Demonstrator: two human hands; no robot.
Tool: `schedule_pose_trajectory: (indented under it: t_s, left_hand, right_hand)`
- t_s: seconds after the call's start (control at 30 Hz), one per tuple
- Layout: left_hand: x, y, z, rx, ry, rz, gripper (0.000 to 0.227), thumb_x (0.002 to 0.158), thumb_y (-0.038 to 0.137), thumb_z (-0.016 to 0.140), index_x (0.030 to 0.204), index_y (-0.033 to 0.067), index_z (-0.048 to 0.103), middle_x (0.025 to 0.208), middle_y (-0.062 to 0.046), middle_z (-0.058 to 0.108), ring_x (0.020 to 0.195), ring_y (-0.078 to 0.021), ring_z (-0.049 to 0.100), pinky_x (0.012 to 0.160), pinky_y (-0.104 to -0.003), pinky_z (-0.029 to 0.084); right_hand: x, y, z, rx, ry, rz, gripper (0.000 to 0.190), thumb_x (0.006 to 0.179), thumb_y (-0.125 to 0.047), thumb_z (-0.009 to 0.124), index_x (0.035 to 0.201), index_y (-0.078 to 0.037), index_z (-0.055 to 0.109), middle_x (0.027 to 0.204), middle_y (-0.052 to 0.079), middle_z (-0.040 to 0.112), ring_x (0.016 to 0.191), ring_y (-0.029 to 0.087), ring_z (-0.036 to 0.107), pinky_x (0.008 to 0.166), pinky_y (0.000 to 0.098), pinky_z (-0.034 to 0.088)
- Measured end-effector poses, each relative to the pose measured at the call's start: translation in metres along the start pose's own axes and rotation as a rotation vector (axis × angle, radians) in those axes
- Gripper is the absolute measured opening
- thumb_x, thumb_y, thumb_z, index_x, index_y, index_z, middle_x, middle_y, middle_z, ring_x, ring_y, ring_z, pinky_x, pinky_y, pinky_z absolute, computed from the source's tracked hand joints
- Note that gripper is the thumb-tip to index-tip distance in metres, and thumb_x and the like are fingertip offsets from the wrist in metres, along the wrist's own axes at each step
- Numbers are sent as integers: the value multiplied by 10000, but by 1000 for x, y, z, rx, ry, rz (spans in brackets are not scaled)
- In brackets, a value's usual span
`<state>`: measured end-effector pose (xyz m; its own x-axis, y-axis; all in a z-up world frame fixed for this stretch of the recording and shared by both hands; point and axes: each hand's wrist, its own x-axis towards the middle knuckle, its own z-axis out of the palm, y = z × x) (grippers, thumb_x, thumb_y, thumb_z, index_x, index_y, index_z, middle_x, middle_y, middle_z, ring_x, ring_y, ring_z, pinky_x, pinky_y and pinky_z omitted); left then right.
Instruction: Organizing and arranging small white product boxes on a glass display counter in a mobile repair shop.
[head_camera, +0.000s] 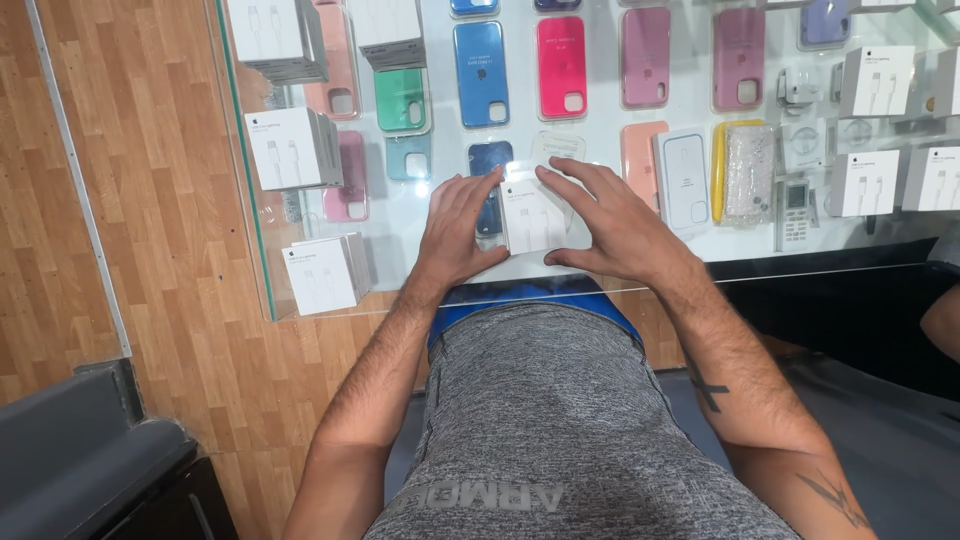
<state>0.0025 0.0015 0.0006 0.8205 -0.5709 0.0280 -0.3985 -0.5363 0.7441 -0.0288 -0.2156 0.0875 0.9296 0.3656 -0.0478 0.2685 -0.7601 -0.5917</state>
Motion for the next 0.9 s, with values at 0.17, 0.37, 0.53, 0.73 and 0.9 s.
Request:
schedule_pose_trajectory:
  t_s: [0.17,0.37,0.53,0.73,0.9]
  left_hand:
    - [-1,-2,1,-4,19,16,905,611,176,795,1388,153,332,1289,-19,508,1250,-190,407,1142,-431,164]
    - [2,-5,2,-13,88,140,881,583,228,806,1348,99,387,1263,-69,522,1185,-225,456,1095,-439,232]
    - [3,-7,3,-82,34,214,978,495,189,806,1357,26,373,1229,-152,528,1161,-303,451,1097,-470,197]
    - [-1,-9,9,115,99,146,958,583,377,750,1385,52,337,1289,-100,495,1187,-317,438,1020,-475,260]
    - [-1,-8,6,124,81,117,951,581,365,758,1378,54,342,1294,-129,479,1196,-309,411,1020,-450,244]
  right_hand:
    - [0,5,5,45,17,-16,901,614,-287,835,1376,-207,361,1336,132,445,1206,351,457,996,482,382]
    - [-6,17,11,141,63,-54,895,662,-334,797,1397,-141,324,1346,198,419,1198,386,458,1019,492,368]
    - [-12,27,23,256,191,-64,889,711,-420,736,1413,-107,291,1332,249,426,1184,409,469,1036,503,360]
    - [-24,33,30,347,82,-78,901,769,-650,487,1460,-208,113,1466,180,306,1357,329,334,1056,430,303]
    - [-23,38,46,409,142,-133,877,804,-593,520,1461,-157,137,1508,85,254,1375,285,324,1119,415,276]
